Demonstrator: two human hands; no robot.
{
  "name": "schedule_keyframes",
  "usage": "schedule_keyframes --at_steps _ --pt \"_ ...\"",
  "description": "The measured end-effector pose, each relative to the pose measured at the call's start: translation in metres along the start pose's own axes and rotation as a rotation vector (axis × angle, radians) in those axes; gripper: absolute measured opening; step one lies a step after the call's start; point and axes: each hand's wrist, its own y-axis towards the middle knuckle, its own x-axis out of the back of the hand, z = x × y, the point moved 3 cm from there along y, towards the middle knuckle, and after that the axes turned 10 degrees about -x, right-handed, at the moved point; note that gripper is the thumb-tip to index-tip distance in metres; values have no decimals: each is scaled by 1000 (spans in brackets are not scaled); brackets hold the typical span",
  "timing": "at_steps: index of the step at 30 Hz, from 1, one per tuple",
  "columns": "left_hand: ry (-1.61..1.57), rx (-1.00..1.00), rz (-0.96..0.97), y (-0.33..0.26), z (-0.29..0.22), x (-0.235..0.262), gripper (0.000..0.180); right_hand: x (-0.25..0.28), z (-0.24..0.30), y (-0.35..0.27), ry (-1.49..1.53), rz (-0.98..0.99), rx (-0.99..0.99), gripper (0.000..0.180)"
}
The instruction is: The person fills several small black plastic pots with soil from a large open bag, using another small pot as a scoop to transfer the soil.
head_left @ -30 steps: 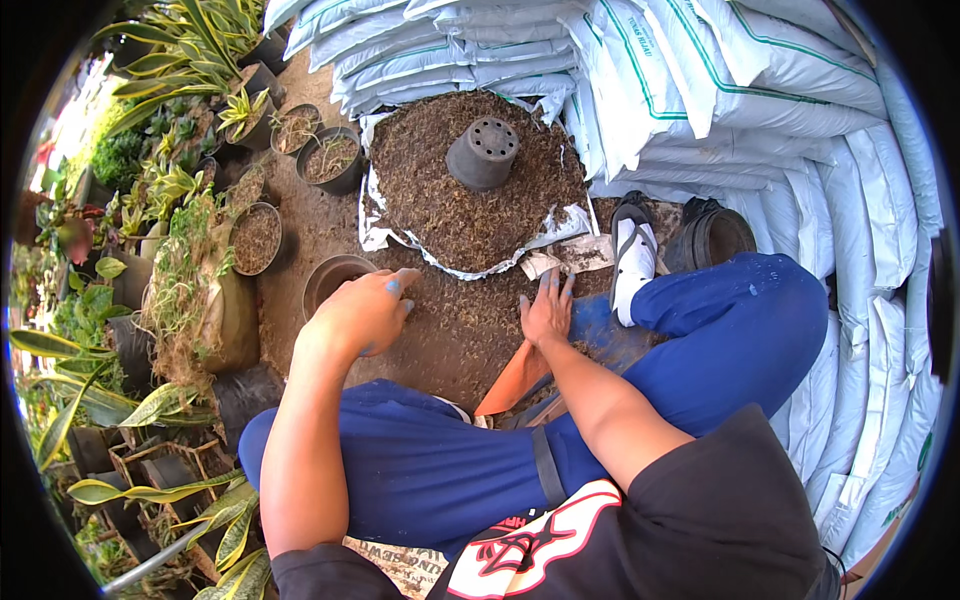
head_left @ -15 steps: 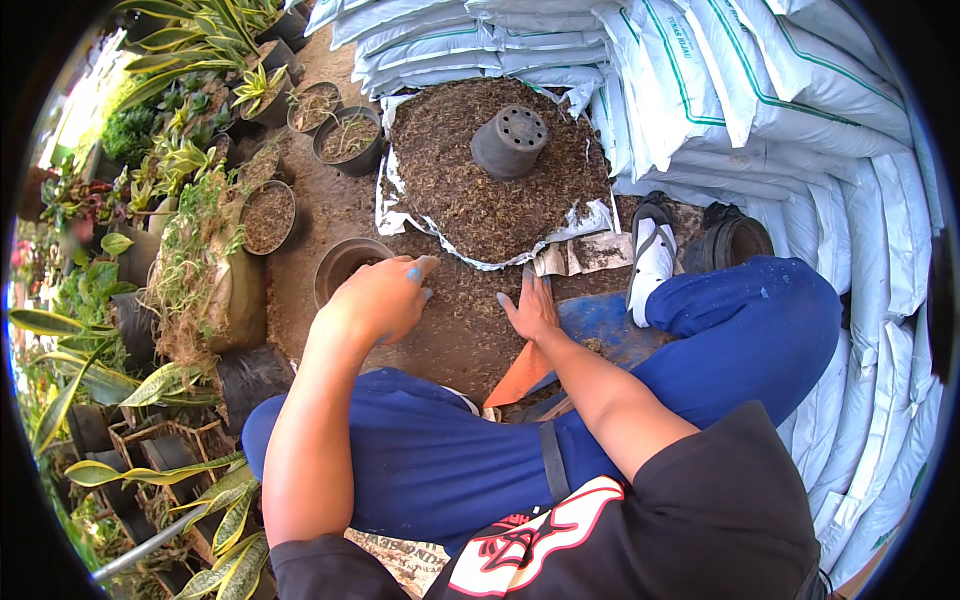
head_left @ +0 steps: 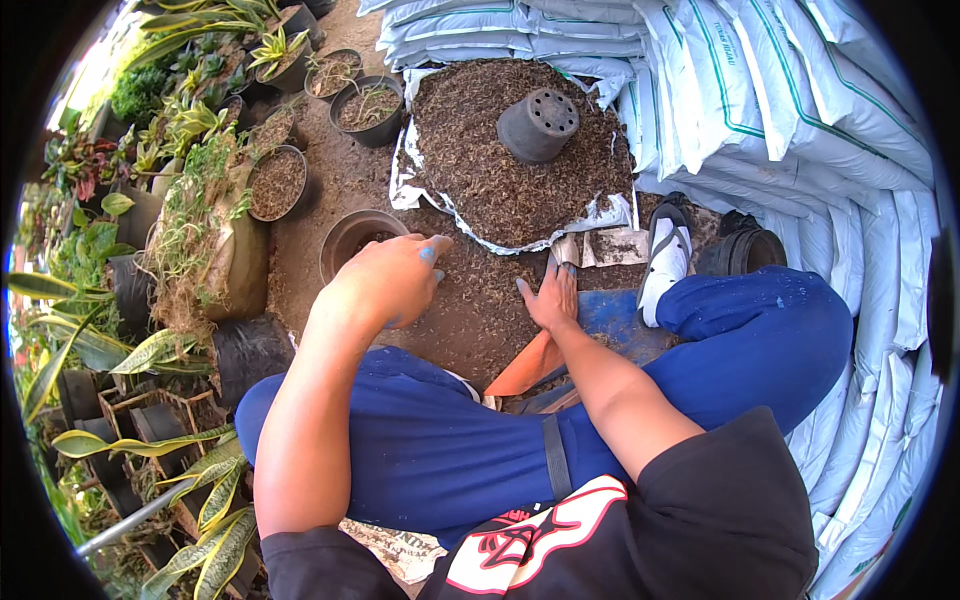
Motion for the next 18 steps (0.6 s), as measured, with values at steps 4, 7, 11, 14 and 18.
schedule_keyframes --at_steps 4,7,11,14,18 --pt "19 28 -6 -2 6 -3 47 -1 17 1 -44 3 55 97" --pt "21 26 -31 -4 12 -6 47 -2 26 -3 -54 2 79 96" --pt "21 15 -41 -6 15 -7 47 -8 18 -2 -69 -21 239 93" --pt "13 27 -24 -4 14 -6 47 -13 24 -8 -69 14 361 87" --pt "26 8 -27 -2 9 -3 46 -9 34 -16 -88 45 474 85"
